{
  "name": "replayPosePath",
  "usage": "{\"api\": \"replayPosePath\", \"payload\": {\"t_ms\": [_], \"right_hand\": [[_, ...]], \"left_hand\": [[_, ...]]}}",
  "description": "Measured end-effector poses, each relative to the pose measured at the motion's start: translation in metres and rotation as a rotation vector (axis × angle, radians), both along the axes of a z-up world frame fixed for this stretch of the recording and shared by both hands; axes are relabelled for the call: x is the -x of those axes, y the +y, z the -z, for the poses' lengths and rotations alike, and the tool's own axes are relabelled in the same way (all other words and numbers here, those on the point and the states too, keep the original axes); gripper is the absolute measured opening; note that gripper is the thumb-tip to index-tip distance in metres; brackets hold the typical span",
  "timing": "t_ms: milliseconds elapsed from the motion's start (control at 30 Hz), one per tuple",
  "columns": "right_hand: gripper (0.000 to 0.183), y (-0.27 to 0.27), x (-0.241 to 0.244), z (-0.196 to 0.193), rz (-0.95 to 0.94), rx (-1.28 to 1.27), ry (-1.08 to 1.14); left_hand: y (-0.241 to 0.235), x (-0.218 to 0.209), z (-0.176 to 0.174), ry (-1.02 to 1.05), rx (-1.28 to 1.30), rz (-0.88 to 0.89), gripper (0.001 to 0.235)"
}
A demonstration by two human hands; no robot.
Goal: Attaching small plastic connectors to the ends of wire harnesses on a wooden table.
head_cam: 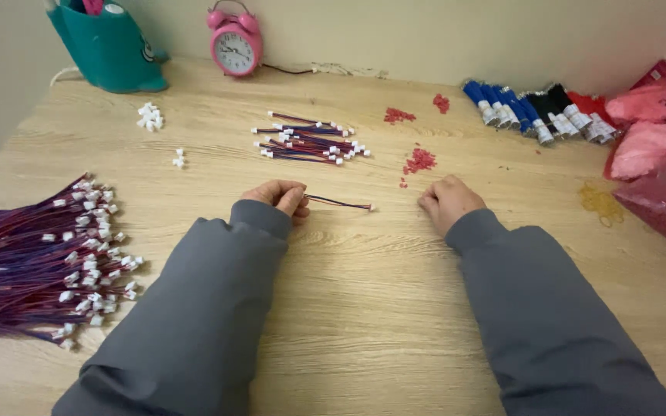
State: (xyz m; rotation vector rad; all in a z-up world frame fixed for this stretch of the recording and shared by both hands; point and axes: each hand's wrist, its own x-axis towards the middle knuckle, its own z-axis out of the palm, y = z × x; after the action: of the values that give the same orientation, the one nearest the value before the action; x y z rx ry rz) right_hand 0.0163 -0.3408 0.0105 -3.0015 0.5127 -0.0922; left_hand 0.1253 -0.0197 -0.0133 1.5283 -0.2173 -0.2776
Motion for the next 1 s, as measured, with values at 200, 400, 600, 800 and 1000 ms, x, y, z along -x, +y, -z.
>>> {"api": "replayPosePath", "payload": {"t_ms": [200, 400, 600, 800, 1000], "right_hand": [[0.01, 0.04, 0.012, -0.041, -0.133, -0.505, -0.477], [0.015, 0.133, 0.008, -0.06, -0.268, -1.208, -0.566], [0.023, 0.162, -0.016, -0.04, -0.341, -1.419, -0.406], [0.031, 0.165, -0.019, -0.047, -0.308, -1.366, -0.42], [0.024, 0.162, -0.021, -0.04, -0.302, -1.262, -0.46]], "left_hand": [[-0.01, -0.003, 0.009, -0.003, 0.091, -0.01, 0.016], [-0.034, -0.022, 0.055, 0.077, 0.322, -0.042, 0.016], [-0.027, -0.005, 0.036, 0.139, 0.466, -0.066, 0.019], [-0.023, 0.004, 0.024, 0.172, 0.552, -0.04, 0.02], [-0.022, 0.007, 0.02, 0.194, 0.553, -0.062, 0.026]]}}
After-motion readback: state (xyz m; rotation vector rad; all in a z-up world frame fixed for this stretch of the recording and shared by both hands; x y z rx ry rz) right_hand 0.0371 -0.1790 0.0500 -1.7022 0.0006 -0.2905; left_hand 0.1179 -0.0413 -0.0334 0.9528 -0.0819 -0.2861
